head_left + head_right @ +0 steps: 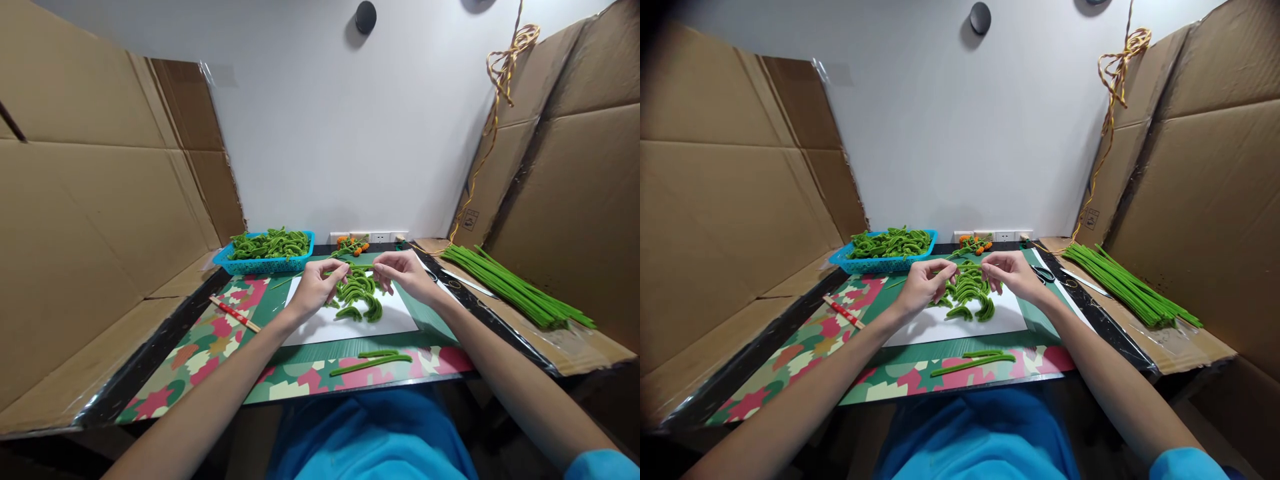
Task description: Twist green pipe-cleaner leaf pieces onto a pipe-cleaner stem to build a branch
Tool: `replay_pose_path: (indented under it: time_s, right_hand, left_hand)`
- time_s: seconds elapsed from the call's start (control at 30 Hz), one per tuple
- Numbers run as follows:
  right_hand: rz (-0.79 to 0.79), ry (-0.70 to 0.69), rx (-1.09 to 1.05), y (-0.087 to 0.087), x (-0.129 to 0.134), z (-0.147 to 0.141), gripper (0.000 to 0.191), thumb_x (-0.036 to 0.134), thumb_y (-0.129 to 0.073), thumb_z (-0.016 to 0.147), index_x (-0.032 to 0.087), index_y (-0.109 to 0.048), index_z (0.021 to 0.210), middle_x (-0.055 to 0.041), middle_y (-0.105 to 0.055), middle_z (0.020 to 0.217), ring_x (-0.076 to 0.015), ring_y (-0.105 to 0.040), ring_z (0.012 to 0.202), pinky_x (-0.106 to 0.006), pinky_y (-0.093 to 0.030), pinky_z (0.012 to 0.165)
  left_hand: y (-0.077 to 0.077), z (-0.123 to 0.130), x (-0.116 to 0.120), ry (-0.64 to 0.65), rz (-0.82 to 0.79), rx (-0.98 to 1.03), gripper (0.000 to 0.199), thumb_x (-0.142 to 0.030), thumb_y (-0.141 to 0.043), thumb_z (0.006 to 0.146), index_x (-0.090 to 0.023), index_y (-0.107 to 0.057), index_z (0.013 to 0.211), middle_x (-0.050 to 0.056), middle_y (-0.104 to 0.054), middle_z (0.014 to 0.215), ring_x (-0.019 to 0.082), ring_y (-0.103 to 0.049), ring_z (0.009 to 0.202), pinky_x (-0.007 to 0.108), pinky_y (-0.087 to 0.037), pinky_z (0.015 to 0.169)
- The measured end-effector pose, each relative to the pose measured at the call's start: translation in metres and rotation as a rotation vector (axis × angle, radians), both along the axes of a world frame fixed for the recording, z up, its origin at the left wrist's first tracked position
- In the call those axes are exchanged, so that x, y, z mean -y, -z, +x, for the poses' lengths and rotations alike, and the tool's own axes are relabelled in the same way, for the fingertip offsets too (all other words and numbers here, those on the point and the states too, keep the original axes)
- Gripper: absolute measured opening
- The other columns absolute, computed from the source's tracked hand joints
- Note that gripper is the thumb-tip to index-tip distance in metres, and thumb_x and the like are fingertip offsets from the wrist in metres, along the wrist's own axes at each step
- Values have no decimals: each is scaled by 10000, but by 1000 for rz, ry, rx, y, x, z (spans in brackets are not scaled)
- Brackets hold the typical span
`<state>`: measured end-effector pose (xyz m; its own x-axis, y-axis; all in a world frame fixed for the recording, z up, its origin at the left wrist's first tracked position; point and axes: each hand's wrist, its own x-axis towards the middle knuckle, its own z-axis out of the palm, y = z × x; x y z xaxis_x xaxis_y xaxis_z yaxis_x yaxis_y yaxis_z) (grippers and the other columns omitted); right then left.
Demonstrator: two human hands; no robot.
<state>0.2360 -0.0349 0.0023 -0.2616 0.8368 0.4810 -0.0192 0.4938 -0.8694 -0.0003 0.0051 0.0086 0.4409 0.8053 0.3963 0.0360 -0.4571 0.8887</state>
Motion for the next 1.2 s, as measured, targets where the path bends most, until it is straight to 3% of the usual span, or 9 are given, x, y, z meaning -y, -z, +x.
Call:
replay_pose_path:
  time_s: [0.13, 0.53, 1.0, 1.2]
  right_hand:
    - [27, 36, 6, 4, -2, -2, 424, 570, -716, 931, 160, -695, 1037, -33, -708, 791, -132, -650, 514, -245, -507, 424]
    - [119, 183, 95, 7, 0, -3, 387, 564, -698, 943, 180, -666, 911, -7, -648, 683, -124, -596, 469, -253, -506, 408]
    - [104, 110, 106, 7, -1, -3, 396, 569, -594, 1014, 195, -601, 885, 12, -620, 644, -120, -567, 477, -241, -449, 434]
    - [167, 206, 225, 14, -5, 0, 349, 517, -602, 1022, 202, -607, 871, 25, -599, 630, -118, -551, 499, -247, -450, 479]
  left_hand:
    - [3, 3, 0, -23, -9, 9, 449, -589, -732, 872, -140, -717, 873, 9, -668, 729, 44, -417, 371, 207, -328, 336]
    - [3, 3, 8, 16, 0, -10, 476, -602, -633, 943, -133, -684, 887, 31, -687, 802, 42, -463, 396, 195, -344, 362]
    - [6, 4, 3, -11, -22, 43, 437, -587, -712, 894, -156, -643, 891, -15, -609, 750, 33, -421, 369, 194, -309, 330]
    - [6, 2, 2, -31, 15, 40, 427, -578, -698, 910, -164, -614, 845, -38, -551, 696, 40, -429, 374, 194, -311, 328]
